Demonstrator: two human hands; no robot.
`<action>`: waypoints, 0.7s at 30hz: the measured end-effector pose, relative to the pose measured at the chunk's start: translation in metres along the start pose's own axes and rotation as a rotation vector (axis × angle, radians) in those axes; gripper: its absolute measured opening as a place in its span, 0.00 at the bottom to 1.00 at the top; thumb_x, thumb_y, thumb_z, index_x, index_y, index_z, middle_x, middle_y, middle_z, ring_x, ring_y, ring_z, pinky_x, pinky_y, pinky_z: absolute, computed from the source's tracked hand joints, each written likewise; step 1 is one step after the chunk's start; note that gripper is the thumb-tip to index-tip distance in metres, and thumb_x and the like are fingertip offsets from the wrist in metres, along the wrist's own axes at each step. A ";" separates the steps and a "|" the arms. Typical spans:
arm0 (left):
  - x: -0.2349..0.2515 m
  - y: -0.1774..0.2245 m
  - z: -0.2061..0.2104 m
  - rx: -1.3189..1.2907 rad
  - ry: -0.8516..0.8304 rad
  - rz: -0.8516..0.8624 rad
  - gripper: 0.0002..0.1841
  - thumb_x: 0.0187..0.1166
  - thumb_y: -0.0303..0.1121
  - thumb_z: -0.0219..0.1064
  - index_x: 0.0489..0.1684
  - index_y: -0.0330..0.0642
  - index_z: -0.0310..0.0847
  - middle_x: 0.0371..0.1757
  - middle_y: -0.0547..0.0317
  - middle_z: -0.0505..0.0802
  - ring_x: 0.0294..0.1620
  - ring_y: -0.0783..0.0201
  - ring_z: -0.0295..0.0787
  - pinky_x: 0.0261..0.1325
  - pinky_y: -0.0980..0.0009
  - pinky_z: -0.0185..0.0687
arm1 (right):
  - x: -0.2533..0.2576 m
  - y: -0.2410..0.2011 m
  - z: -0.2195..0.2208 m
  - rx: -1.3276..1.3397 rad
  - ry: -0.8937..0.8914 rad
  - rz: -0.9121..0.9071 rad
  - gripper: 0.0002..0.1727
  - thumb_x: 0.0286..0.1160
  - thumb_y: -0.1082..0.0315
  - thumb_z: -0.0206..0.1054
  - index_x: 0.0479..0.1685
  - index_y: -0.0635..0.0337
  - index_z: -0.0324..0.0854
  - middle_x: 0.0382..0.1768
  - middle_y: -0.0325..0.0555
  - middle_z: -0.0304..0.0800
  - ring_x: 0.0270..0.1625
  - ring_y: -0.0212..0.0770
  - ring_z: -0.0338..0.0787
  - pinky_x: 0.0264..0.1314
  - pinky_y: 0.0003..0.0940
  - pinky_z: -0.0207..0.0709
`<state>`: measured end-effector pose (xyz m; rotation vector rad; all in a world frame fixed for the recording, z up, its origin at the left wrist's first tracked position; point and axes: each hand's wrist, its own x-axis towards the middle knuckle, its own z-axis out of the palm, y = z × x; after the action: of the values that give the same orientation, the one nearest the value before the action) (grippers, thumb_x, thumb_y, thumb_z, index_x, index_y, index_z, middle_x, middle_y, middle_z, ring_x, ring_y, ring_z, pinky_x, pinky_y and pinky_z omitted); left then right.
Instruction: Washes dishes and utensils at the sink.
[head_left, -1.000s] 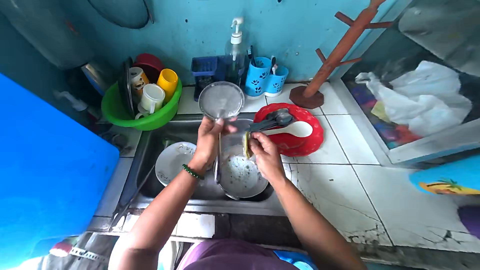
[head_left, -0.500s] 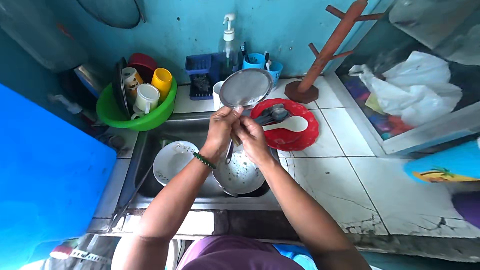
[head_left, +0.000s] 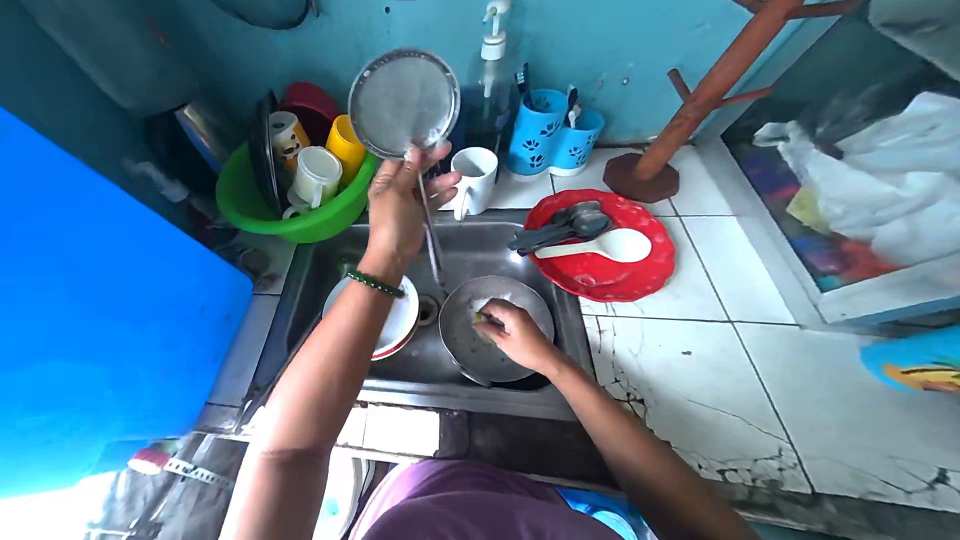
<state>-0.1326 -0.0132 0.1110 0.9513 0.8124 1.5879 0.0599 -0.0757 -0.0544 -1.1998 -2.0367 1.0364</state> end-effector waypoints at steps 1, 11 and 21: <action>0.003 0.004 -0.011 0.085 0.005 0.015 0.10 0.96 0.34 0.46 0.56 0.41 0.71 0.36 0.58 0.95 0.24 0.71 0.89 0.29 0.77 0.87 | 0.000 0.006 -0.003 -0.070 -0.032 0.046 0.15 0.83 0.69 0.65 0.53 0.78 0.85 0.54 0.69 0.88 0.61 0.59 0.88 0.71 0.51 0.78; -0.001 -0.019 -0.170 1.438 -0.122 -0.294 0.22 0.89 0.23 0.54 0.80 0.28 0.71 0.69 0.27 0.85 0.73 0.34 0.80 0.79 0.42 0.68 | 0.021 0.022 0.004 -0.564 -0.438 0.431 0.26 0.75 0.80 0.64 0.75 0.64 0.80 0.79 0.71 0.70 0.84 0.67 0.68 0.86 0.59 0.61; -0.015 -0.053 -0.145 1.201 -0.054 -0.406 0.21 0.90 0.24 0.52 0.79 0.31 0.71 0.63 0.31 0.87 0.58 0.40 0.86 0.64 0.48 0.80 | 0.020 0.032 0.007 -0.553 -0.391 0.395 0.23 0.77 0.78 0.65 0.72 0.64 0.81 0.80 0.70 0.69 0.84 0.66 0.68 0.86 0.57 0.62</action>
<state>-0.2371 -0.0218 -0.0036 1.4876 1.8479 0.6097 0.0603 -0.0506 -0.0833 -1.8587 -2.5620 0.9653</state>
